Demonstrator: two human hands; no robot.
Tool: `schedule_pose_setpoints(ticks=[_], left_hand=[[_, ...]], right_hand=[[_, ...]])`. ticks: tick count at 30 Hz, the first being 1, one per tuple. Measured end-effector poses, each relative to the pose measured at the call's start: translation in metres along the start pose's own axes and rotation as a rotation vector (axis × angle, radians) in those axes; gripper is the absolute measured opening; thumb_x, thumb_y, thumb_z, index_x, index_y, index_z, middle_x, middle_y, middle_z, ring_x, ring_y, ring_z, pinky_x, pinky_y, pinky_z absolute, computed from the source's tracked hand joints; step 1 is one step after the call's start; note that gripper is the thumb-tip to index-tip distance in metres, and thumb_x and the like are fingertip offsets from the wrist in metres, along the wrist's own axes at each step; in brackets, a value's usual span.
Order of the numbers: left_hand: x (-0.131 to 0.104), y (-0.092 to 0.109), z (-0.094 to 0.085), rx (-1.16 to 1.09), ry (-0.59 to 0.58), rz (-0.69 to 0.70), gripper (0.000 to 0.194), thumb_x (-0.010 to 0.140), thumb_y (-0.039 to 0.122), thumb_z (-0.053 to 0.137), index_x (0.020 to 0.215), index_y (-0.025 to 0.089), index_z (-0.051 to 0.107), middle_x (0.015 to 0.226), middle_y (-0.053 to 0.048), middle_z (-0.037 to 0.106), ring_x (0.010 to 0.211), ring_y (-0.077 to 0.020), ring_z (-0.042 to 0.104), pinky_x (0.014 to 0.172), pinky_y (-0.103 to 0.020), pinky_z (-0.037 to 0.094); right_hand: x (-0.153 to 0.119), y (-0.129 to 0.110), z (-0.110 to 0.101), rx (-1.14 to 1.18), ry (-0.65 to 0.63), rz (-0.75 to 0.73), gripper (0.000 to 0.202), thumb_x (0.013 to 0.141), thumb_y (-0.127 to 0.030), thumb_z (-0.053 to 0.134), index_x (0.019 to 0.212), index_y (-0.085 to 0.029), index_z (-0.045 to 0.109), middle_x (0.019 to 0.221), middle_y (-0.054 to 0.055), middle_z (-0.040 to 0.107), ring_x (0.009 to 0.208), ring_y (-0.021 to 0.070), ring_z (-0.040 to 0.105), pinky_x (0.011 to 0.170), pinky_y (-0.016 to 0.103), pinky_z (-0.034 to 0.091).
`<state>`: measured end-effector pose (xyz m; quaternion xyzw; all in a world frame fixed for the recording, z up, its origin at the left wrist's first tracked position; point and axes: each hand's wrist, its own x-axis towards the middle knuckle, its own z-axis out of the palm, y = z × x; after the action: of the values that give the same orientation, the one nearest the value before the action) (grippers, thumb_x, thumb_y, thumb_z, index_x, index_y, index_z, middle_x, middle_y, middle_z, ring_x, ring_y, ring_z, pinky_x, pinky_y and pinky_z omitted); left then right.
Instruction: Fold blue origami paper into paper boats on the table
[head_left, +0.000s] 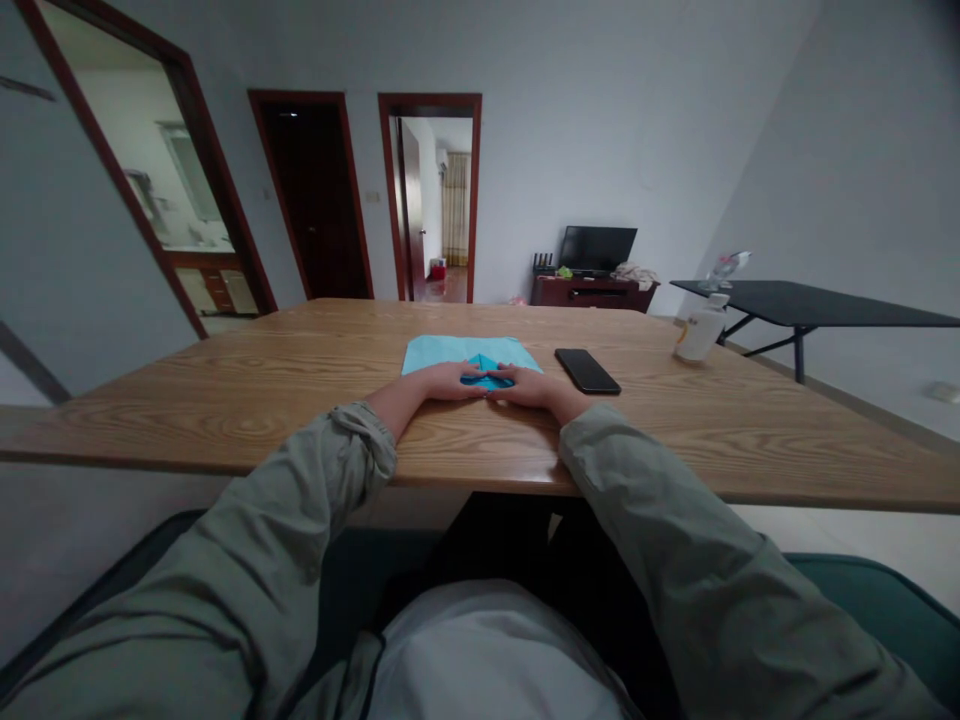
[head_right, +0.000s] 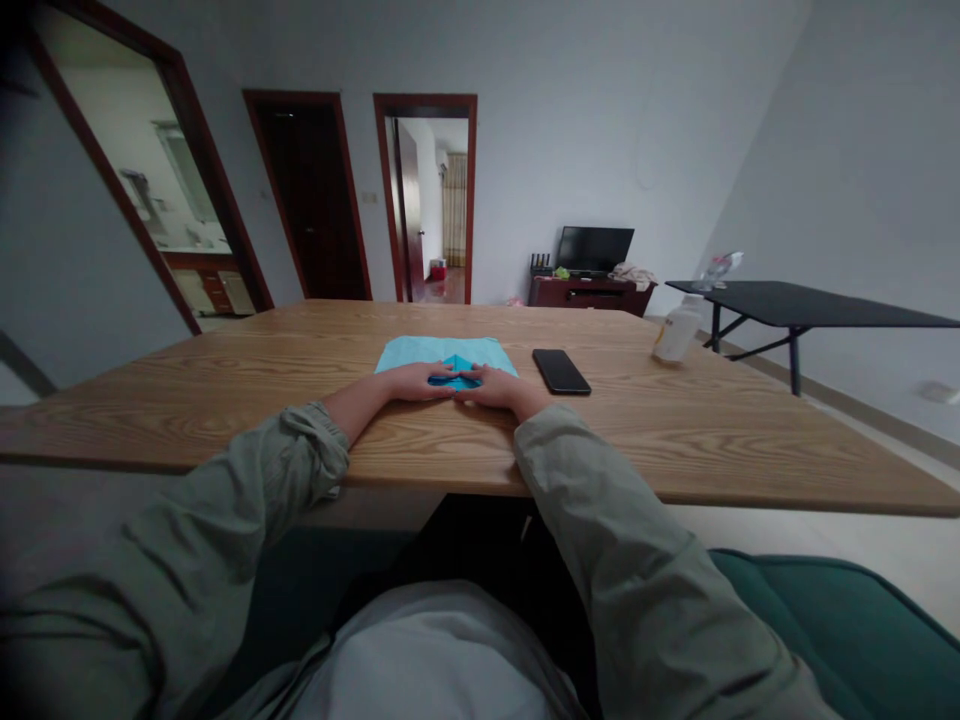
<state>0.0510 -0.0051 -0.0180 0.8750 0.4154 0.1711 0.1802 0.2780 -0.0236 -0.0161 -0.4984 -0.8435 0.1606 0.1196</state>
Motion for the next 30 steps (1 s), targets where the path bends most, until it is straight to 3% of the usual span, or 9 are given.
schedule_pose_setpoints(ticks=[5,8,11,15,19,23,26,30], left_hand=[[0.002,-0.004,-0.004,-0.053,0.057,0.01,0.043,0.064,0.037,0.072,0.105,0.028,0.074,0.115,-0.002,0.071,0.111,-0.0247,0.062,0.096,-0.027,0.042],[0.002,-0.009,-0.008,-0.052,0.085,-0.014,0.037,0.061,0.028,0.068,0.097,0.028,0.077,0.1,0.0,0.075,0.097,-0.0226,0.065,0.088,-0.025,0.045],[0.0,-0.012,-0.015,-0.019,0.097,-0.035,0.029,0.061,0.028,0.065,0.087,0.024,0.078,0.082,0.0,0.074,0.082,-0.0212,0.064,0.078,-0.026,0.046],[-0.005,-0.014,-0.025,0.061,0.032,-0.059,0.028,0.068,0.037,0.059,0.077,0.016,0.075,0.06,0.001,0.063,0.06,-0.0156,0.054,0.062,-0.026,0.041],[-0.009,-0.021,-0.033,0.13,0.047,-0.078,0.031,0.07,0.042,0.058,0.067,0.014,0.069,0.057,0.001,0.057,0.057,-0.0129,0.048,0.057,-0.025,0.034],[-0.009,-0.029,-0.034,0.155,0.044,-0.098,0.028,0.069,0.042,0.06,0.062,0.015,0.066,0.054,0.002,0.054,0.055,-0.0119,0.045,0.054,-0.025,0.03],[-0.01,-0.031,-0.035,0.161,0.016,-0.108,0.025,0.068,0.039,0.06,0.064,0.015,0.066,0.055,0.002,0.055,0.056,-0.0119,0.046,0.054,-0.025,0.031],[-0.01,-0.03,-0.036,0.161,0.013,-0.13,0.025,0.072,0.036,0.057,0.071,0.015,0.07,0.063,0.0,0.061,0.063,-0.0142,0.051,0.059,-0.025,0.036]], right_hand=[[-0.002,0.001,-0.002,0.047,0.068,-0.001,0.058,0.081,-0.053,0.064,0.133,-0.026,0.059,0.143,0.007,0.05,0.13,0.0319,0.047,0.11,0.04,0.033],[-0.003,0.002,-0.003,0.078,0.111,-0.018,0.047,0.081,-0.05,0.065,0.123,-0.028,0.067,0.131,0.005,0.061,0.12,0.0308,0.055,0.106,0.039,0.038],[-0.002,0.005,-0.004,0.051,0.147,0.006,0.04,0.081,-0.045,0.066,0.117,-0.028,0.071,0.115,0.005,0.07,0.104,0.0282,0.063,0.095,0.036,0.044],[-0.001,0.004,-0.008,-0.105,0.229,0.068,0.034,0.085,-0.038,0.059,0.111,-0.021,0.073,0.098,0.006,0.074,0.083,0.0205,0.065,0.075,0.026,0.047],[-0.003,0.001,-0.012,-0.191,0.222,0.12,0.032,0.085,-0.037,0.056,0.105,-0.019,0.075,0.093,0.006,0.075,0.075,0.0175,0.064,0.065,0.023,0.043],[-0.004,0.0,-0.013,-0.22,0.163,0.127,0.038,0.081,-0.038,0.061,0.114,-0.022,0.072,0.102,0.007,0.074,0.084,0.0204,0.065,0.069,0.024,0.045],[-0.004,0.0,-0.013,-0.231,0.161,0.123,0.037,0.08,-0.038,0.062,0.111,-0.02,0.073,0.104,0.008,0.073,0.087,0.0213,0.065,0.071,0.024,0.045],[-0.002,0.003,-0.015,-0.188,0.211,0.139,0.031,0.085,-0.029,0.051,0.099,-0.015,0.075,0.092,0.009,0.074,0.078,0.0191,0.065,0.067,0.024,0.044]])
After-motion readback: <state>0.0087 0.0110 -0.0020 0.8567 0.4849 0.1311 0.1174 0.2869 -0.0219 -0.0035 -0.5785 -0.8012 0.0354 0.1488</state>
